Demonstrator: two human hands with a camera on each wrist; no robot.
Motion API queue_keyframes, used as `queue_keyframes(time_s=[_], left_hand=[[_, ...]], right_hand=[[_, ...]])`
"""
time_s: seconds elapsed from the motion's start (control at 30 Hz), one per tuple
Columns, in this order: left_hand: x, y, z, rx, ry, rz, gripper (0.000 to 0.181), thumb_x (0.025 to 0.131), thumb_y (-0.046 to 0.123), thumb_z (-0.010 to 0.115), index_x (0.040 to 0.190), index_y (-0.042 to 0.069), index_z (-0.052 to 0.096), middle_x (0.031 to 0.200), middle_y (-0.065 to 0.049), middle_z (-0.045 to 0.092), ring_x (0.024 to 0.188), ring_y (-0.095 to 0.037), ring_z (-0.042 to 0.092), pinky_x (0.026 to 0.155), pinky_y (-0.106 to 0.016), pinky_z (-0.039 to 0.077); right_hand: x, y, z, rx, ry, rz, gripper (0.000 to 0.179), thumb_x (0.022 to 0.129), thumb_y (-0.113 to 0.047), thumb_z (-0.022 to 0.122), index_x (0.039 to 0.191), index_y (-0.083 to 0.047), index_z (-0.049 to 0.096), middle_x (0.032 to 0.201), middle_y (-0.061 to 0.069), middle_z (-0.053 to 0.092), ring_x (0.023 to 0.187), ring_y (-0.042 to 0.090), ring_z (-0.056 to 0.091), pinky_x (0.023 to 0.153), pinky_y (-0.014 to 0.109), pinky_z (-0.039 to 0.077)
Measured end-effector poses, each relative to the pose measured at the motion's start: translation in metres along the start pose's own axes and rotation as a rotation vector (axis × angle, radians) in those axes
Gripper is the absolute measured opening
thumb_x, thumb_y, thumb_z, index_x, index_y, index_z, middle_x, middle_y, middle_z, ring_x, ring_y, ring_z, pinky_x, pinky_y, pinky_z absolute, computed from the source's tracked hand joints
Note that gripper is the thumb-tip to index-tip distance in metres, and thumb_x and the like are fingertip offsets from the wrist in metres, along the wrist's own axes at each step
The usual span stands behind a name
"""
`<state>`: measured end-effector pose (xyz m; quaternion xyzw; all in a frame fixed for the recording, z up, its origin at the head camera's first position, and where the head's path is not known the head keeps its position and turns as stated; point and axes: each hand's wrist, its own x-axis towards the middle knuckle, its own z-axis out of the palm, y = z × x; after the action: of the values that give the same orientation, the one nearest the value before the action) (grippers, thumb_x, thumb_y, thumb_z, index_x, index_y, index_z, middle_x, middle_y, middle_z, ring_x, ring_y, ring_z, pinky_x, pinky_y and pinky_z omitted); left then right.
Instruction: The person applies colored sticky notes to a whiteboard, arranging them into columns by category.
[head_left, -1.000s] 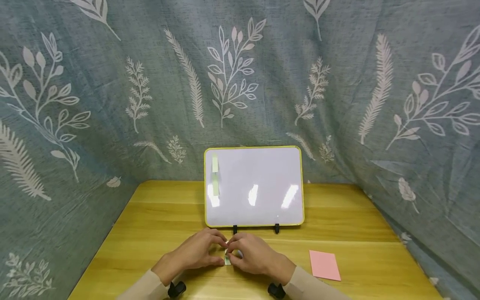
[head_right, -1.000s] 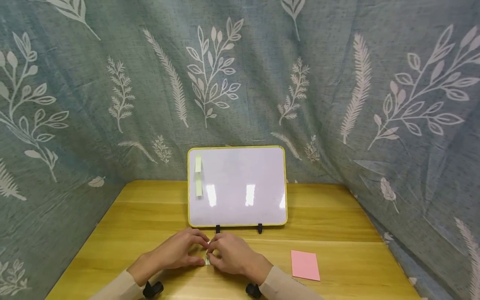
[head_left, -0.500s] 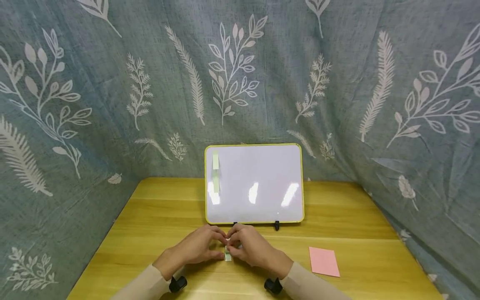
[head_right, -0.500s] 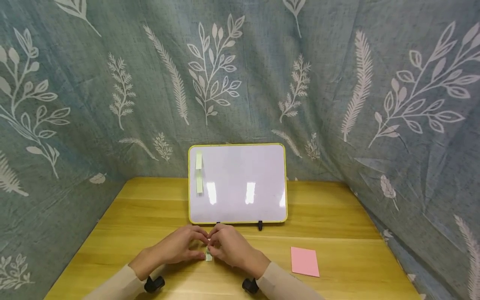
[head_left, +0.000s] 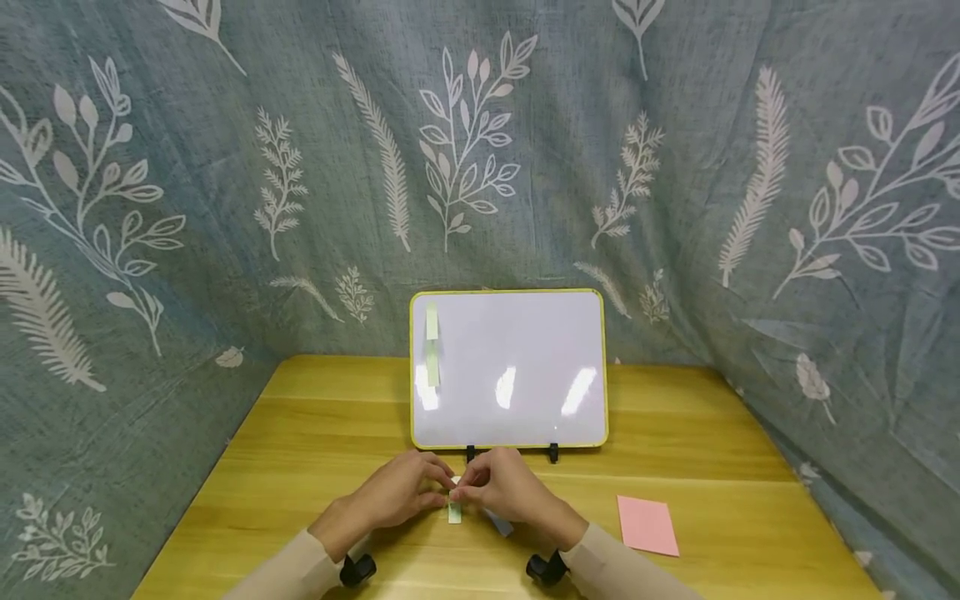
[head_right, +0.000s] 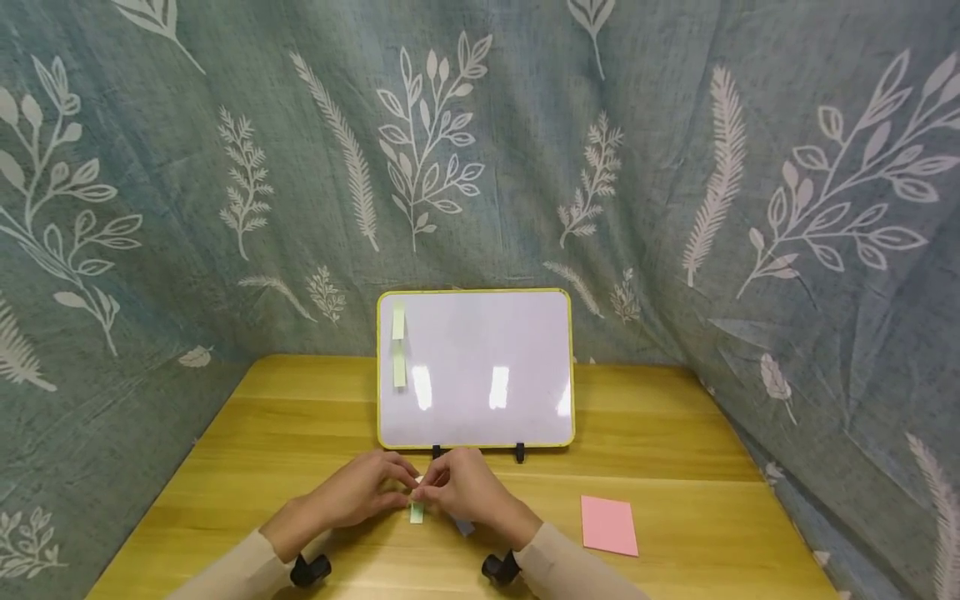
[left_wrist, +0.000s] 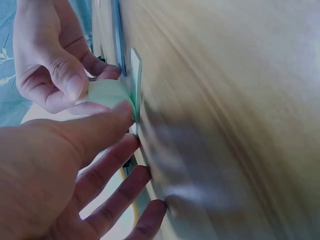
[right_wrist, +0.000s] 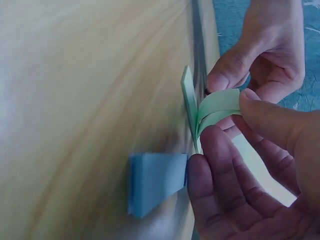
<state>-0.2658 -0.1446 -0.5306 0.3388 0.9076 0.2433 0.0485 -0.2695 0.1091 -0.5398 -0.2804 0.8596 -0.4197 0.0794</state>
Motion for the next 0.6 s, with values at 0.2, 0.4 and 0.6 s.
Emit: queue_keyframes(time_s=[0.2, 0.4, 0.6], left_hand=[[0.002, 0.0, 0.004, 0.005, 0.009, -0.012, 0.015, 0.107, 0.027, 0.087, 0.12, 0.021, 0.093, 0.138, -0.001, 0.084, 0.13, -0.029, 0.079, 0.115, -0.054, 0.064], [0.002, 0.003, 0.006, 0.003, 0.04, -0.046, 0.015, 0.1, 0.029, 0.095, 0.113, 0.021, 0.093, 0.132, 0.002, 0.085, 0.127, -0.029, 0.079, 0.112, -0.054, 0.065], [0.002, 0.007, 0.012, -0.009, 0.079, -0.1, 0.023, 0.092, 0.03, 0.102, 0.11, 0.021, 0.091, 0.129, 0.004, 0.086, 0.126, -0.028, 0.075, 0.109, -0.058, 0.065]], right_hand=[[0.0, 0.0, -0.004, 0.043, -0.002, 0.06, 0.016, 0.104, -0.025, 0.092, 0.09, -0.017, 0.091, 0.091, 0.001, 0.086, 0.075, 0.009, 0.076, 0.069, 0.022, 0.06], [0.003, -0.002, -0.005, 0.045, 0.005, 0.096, 0.017, 0.105, -0.025, 0.091, 0.09, -0.018, 0.09, 0.089, -0.002, 0.085, 0.075, 0.006, 0.071, 0.068, 0.023, 0.057], [0.004, 0.001, -0.001, 0.017, 0.048, 0.108, 0.016, 0.104, -0.026, 0.092, 0.09, -0.019, 0.089, 0.088, -0.007, 0.083, 0.077, 0.007, 0.069, 0.07, 0.022, 0.056]])
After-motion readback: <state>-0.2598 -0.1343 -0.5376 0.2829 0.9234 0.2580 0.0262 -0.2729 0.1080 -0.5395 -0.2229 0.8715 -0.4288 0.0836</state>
